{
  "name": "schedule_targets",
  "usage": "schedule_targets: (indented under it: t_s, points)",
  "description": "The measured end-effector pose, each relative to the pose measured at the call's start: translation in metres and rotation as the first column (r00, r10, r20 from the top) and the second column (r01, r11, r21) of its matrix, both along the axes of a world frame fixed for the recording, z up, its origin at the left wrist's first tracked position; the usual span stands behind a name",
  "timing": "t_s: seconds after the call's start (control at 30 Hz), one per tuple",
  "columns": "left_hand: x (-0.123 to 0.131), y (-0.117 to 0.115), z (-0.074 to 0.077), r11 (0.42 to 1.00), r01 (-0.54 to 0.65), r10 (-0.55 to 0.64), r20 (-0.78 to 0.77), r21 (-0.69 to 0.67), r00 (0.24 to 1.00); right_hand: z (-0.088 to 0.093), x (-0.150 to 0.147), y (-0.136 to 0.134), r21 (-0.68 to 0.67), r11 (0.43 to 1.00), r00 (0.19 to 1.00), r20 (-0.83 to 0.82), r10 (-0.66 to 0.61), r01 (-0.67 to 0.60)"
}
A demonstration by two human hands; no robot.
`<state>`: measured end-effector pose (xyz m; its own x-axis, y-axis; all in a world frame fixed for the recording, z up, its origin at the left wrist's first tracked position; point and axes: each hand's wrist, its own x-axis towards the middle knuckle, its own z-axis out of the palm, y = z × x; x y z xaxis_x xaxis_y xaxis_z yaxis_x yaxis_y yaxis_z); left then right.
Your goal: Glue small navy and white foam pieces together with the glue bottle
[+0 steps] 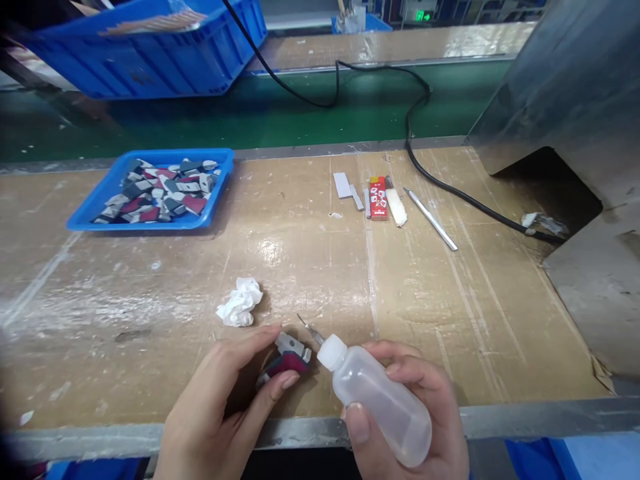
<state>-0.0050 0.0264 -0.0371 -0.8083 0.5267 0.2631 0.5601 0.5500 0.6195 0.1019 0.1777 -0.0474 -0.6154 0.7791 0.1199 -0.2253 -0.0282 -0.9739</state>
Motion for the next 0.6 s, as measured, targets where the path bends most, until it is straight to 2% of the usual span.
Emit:
schedule_targets:
  t_s: [0.2, 0.47, 0.6]
  points:
    - [0.009, 0.004, -0.002, 0.996, 0.012, 0.003, -0.159, 0.088, 0.987, -0.004, 0.002, 0.005, 0.069, 0.998, 1.000, 0.012, -0.004, 0.003]
    - [0.014, 0.008, -0.002, 0.975, 0.058, 0.001, -0.269, 0.214, 0.963, -0.001, 0.000, 0.006, 0.128, 0.992, 0.999, 0.040, -0.022, 0.016]
    - [0.015, 0.002, -0.003, 0.977, 0.143, -0.091, -0.302, 0.155, 0.949, -0.001, -0.001, 0.009, 0.215, 0.975, 0.998, 0.019, -0.060, 0.055]
